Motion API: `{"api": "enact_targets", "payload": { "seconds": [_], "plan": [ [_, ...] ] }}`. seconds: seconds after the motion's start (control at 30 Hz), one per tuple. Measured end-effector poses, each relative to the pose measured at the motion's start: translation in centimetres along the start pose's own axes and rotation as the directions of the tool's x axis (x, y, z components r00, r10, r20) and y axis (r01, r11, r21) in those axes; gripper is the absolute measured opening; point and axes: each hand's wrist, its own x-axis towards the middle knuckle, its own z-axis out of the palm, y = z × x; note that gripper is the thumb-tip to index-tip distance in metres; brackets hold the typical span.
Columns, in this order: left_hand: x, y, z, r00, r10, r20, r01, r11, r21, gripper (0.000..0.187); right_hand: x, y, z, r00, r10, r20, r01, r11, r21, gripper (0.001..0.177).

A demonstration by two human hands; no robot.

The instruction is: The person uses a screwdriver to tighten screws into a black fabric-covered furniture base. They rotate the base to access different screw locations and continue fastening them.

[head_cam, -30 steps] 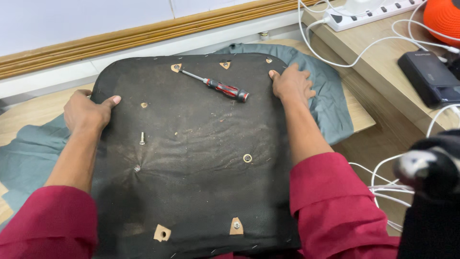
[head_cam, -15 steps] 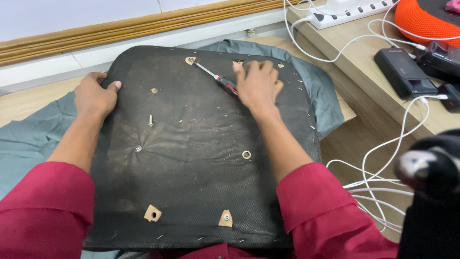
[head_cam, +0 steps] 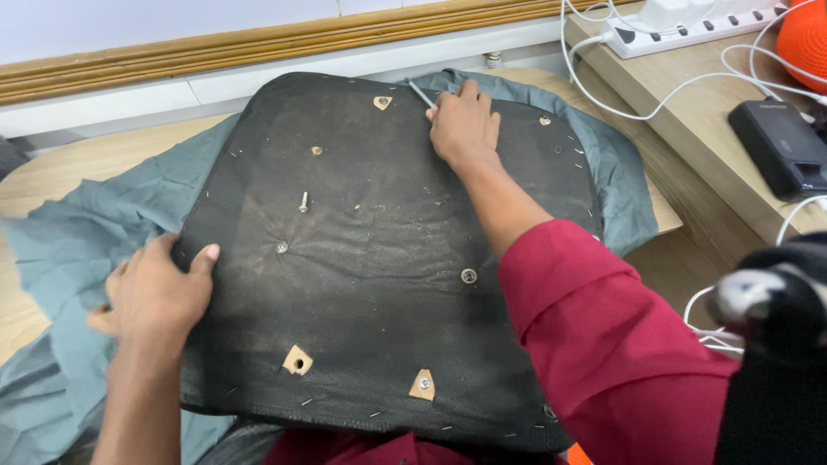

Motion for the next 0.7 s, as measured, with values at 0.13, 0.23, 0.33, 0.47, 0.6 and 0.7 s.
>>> {"api": "enact_targets", "payload": {
  "seconds": [0.13,0.23,0.33,0.47,0.6,0.7],
  "plan": [
    [-1.5,-3.5,-0.1,0.982,-0.163,0.098,0.171,0.982,-0.082,0.076,2.8,1.8,0.8,0.999,-0.026,0.033,0.027,0.999,-0.023,0.058],
    [-0.6,-4.4,0.7,0.979,-0.171,0.114,0.188,0.970,-0.153,0.083,5.0,3.1,0.3,0.988,0.022,0.155,-0.010,0.997,-0.080,0.078],
    [0.3,-5.0,1.0,0.985,-0.150,0.086,0.163,0.969,-0.183,0.082,5.7,3.5,-0.4,0.963,0.079,0.258,-0.060,0.995,-0.081,0.061],
    [0.9,-4.6,0.8,0.985,-0.166,0.049,0.172,0.959,-0.225,0.076,5.0,3.9,-1.3,0.957,0.124,0.260,-0.107,0.991,-0.079,0.048],
    [3.2,-4.8,-0.1,0.998,-0.062,-0.004,0.059,0.959,-0.279,0.064,3.6,3.8,-1.6,0.958,0.192,0.214,-0.167,0.977,-0.130,0.046],
    [5.4,-3.3,-0.8,1.000,0.002,-0.026,-0.011,0.942,-0.337,0.045,2.4,4.9,-1.7,0.959,0.230,0.168,-0.209,0.969,-0.134,0.047]
  ]
}}
